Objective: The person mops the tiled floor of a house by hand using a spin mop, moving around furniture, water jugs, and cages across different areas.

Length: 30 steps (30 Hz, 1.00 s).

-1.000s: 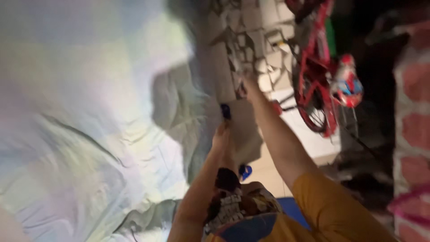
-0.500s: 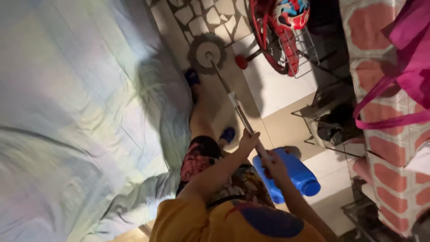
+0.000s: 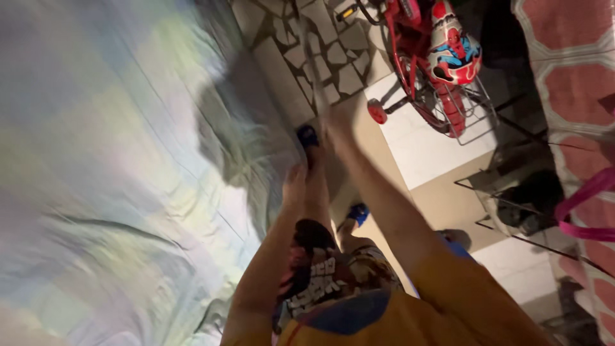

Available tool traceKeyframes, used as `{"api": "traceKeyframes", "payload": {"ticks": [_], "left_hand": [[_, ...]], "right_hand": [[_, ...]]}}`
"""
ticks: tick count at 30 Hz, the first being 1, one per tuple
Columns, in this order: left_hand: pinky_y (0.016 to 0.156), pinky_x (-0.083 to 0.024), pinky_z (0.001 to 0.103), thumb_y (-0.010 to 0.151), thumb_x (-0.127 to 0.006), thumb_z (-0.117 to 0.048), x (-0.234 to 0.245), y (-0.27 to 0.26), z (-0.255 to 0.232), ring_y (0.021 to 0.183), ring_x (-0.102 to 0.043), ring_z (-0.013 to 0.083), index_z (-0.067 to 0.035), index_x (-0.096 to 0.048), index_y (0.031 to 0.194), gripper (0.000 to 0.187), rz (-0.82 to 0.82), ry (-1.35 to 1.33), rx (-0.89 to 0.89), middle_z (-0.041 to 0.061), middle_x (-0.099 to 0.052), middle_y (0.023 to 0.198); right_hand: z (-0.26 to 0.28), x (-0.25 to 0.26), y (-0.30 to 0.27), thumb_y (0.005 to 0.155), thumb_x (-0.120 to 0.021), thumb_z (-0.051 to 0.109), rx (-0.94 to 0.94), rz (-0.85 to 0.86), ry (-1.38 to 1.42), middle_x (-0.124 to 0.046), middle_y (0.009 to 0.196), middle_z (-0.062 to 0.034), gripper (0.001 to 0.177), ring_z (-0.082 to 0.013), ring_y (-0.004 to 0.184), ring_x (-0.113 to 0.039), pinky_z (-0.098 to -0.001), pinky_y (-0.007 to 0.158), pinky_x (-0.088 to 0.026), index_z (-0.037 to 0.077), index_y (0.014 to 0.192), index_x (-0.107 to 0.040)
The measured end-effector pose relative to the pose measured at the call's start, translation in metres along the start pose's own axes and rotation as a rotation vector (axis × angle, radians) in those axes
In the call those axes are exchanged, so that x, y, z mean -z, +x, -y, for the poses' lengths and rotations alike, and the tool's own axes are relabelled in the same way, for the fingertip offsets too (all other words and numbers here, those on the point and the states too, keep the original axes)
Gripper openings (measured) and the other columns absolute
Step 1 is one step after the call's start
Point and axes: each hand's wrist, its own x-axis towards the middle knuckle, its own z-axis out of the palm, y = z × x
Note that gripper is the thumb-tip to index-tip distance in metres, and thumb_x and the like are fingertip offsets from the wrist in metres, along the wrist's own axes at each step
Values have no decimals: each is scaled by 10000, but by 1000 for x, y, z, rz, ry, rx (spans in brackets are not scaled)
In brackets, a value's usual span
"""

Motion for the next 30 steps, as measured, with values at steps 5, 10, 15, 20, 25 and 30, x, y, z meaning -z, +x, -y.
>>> {"api": "traceKeyframes", "payload": {"ticks": [5, 10, 15, 20, 25, 30], "left_hand": [[937, -520, 412, 1019, -534, -171, 19, -14, 6, 1191, -621, 377, -79, -641, 1302, 316, 23, 481, -458, 172, -634, 1391], [923, -520, 409, 1018, -539, -189, -38, -41, 6, 1169, -622, 361, -86, -635, 1313, 327, 92, 83, -63, 167, -639, 1367], [909, -519, 406, 1017, -544, -207, -113, -86, -9, 1148, -622, 345, -93, -629, 1325, 340, 261, 53, 146, 161, -643, 1343], [894, -519, 403, 1016, -549, -225, -168, -125, -32, 1126, -623, 330, -99, -623, 1337, 353, 409, -20, 285, 156, -647, 1319], [880, -518, 401, 1015, -554, -243, -161, -117, -37, 1105, -623, 314, -106, -617, 1348, 366, 401, -17, 264, 150, -651, 1295], [866, -518, 398, 1013, -559, -261, -101, -75, -15, 1084, -623, 298, -113, -610, 1360, 380, 266, 177, 93, 144, -656, 1272]], "right_hand": [[81, 36, 111, 981, -631, 346, -163, 18, 229, -537, 729, -14, 415, -115, 510, -474, -293, 407, -346, 126, 1324, -550], [-46, 98, 26, 1066, -573, 336, -15, -46, 162, -597, 748, 67, 437, -41, 514, -521, -266, 416, -395, 148, 1454, -505], [-180, 140, -208, 946, -653, 448, -211, -134, 313, -525, 663, -18, 635, -106, 471, -429, -287, 393, -343, 151, 1475, -467], [-175, 158, -390, 978, -620, 310, -584, -207, 425, -601, 695, -51, 526, -133, 478, -495, -305, 397, -378, 186, 1463, -460], [-145, 137, -315, 952, -663, 312, -367, -182, 514, -503, 611, -76, 533, -158, 426, -440, -307, 363, -316, 149, 1416, -458], [-137, 120, -103, 1036, -603, 379, -255, -147, 338, -550, 720, -138, 549, -155, 451, -470, -307, 375, -350, 199, 1521, -419]]}}
